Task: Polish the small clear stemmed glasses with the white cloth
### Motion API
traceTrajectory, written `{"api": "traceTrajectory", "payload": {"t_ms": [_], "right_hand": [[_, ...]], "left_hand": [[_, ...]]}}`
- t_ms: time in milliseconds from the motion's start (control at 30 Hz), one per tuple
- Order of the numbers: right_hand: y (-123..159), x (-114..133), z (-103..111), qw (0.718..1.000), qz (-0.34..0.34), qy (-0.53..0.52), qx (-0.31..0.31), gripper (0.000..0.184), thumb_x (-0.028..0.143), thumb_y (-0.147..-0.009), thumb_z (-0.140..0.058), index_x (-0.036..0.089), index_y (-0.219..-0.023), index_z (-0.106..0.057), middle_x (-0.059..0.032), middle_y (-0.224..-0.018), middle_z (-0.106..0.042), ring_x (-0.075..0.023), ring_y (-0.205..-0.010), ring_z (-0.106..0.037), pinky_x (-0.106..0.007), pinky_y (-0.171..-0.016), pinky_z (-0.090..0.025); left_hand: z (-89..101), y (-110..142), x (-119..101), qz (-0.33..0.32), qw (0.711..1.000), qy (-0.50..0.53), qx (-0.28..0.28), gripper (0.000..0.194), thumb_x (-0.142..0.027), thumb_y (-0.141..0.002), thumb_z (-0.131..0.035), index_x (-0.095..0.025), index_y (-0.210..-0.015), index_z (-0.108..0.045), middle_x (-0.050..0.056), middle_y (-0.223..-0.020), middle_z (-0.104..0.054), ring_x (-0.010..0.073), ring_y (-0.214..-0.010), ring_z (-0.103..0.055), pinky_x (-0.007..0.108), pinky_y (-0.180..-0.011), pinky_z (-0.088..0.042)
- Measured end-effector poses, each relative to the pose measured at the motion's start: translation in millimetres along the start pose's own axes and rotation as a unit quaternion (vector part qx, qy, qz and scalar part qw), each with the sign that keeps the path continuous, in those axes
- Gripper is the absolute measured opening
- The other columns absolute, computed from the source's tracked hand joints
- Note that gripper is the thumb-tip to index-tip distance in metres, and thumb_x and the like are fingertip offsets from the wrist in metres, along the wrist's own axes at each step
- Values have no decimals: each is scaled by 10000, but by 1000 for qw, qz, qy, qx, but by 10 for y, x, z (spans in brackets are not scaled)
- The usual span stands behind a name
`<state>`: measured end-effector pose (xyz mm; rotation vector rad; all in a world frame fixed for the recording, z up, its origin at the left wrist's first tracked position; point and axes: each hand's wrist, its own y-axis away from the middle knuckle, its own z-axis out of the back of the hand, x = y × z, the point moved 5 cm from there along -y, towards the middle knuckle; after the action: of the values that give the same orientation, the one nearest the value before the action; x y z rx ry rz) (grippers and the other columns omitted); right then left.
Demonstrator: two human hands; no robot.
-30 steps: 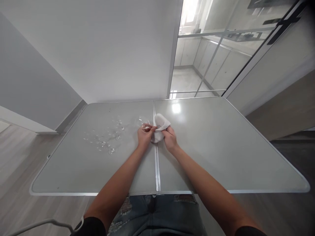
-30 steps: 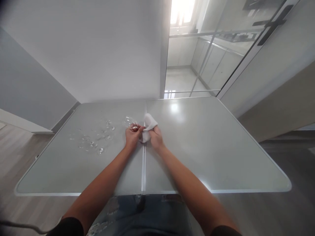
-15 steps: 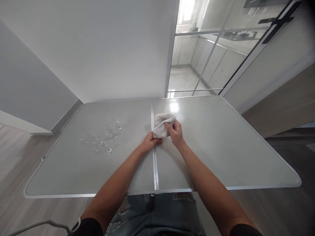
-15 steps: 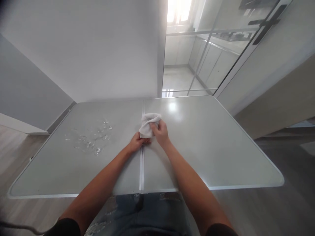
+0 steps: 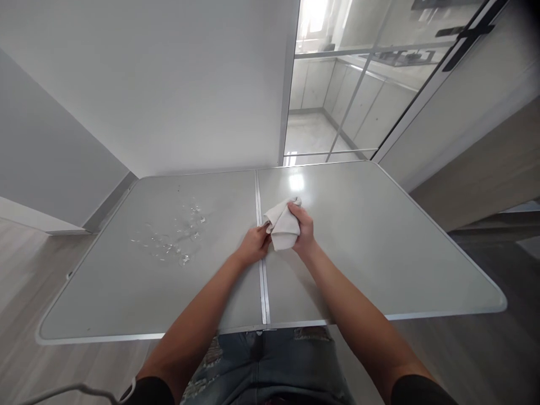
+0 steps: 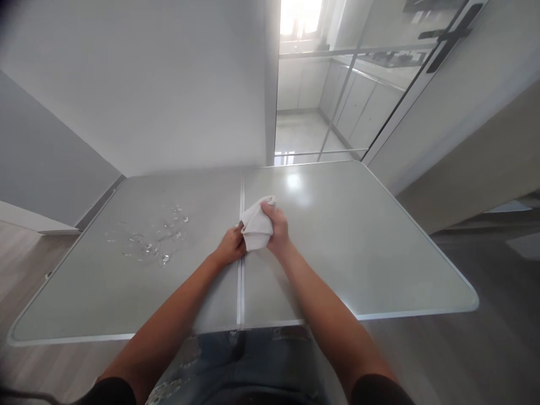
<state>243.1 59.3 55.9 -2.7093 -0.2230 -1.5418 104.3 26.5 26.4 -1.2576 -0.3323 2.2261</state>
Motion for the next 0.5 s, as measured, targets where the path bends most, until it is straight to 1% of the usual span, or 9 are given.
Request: {"api": "traceTrajectory", "payload": {"t_ms": [100, 167, 233, 267, 333, 367, 400, 433, 500], "right_hand": [[80, -111, -39, 998, 31, -33, -53, 467, 682, -844, -584, 216, -848, -610, -42, -753, -654, -219, -729, -656, -335, -651, -546], [109, -204, -70, 995, 51, -29, -81, 528, 730, -872, -506, 215, -873, -619, -42, -751, -655, -212, -729, -654, -322, -633, -536], [116, -287, -107, 994, 68, 10, -90, 577, 755, -896, -435, 213, -873, -632, -34, -706, -641, -201, -691, -635, -308, -593, -514], [111, -311, -135, 993, 79, 45, -78, 584, 755, -899, -433, 211, -866, -644, -33, -690, -640, -201, -687, -631, -307, -598, -514], [96, -318, -197, 987, 109, 117, -29, 545, 716, -899, -495, 202, -871, -673, -42, -722, -671, -213, -749, -646, -317, -683, -538], [87, -300, -212, 982, 124, 140, -9, 510, 681, -901, -529, 197, -890, -687, -51, -773, -695, -220, -804, -658, -324, -747, -545], [77, -270, -204, 979, 139, 151, -5, 474, 645, -907, -552, 193, -918, -696, -58, -833, -714, -226, -860, -665, -330, -803, -543], [65, -231, -175, 977, 152, 152, -19, 444, 613, -916, -561, 192, -954, -700, -63, -894, -725, -229, -912, -667, -332, -847, -537], [44, -155, -85, 973, 171, 137, -79, 400, 565, -932, -561, 196, -1014, -693, -68, -992, -728, -225, -992, -661, -329, -904, -520]], "left_hand": [[-46, 38, 29, 12, 999, 34, -10, 82, -245, -813, -643, -229, -736, -622, 73, -745, -654, 228, -671, -612, 337, -645, -484], [-88, 54, 58, 45, 995, 79, -29, 133, -256, -815, -662, -221, -691, -628, 60, -687, -648, 220, -642, -604, 340, -635, -486], [-102, 54, 98, 97, 980, 153, -84, 153, -266, -806, -703, -206, -678, -647, 54, -672, -657, 219, -650, -618, 349, -655, -504], [-95, 49, 123, 125, 964, 198, -124, 139, -273, -794, -734, -196, -699, -667, 59, -703, -677, 229, -693, -642, 358, -693, -521], [-57, 34, 168, 167, 925, 271, -207, 150, -300, -762, -795, -181, -792, -709, 75, -820, -721, 256, -827, -681, 377, -796, -542], [-33, 22, 184, 180, 909, 291, -237, 194, -321, -755, -812, -179, -853, -724, 81, -890, -736, 265, -896, -688, 381, -846, -541], [-7, 9, 196, 189, 900, 298, -258, 229, -346, -759, -814, -179, -891, -729, 83, -941, -743, 267, -944, -690, 381, -879, -537], [23, -4, 205, 196, 895, 295, -272, 240, -377, -769, -809, -180, -881, -729, 81, -952, -748, 263, -956, -692, 376, -886, -537], [88, -13, 226, 208, 886, 285, -300, 273, -442, -792, -784, -178, -813, -715, 76, -943, -759, 249, -953, -700, 364, -882, -540]]}}
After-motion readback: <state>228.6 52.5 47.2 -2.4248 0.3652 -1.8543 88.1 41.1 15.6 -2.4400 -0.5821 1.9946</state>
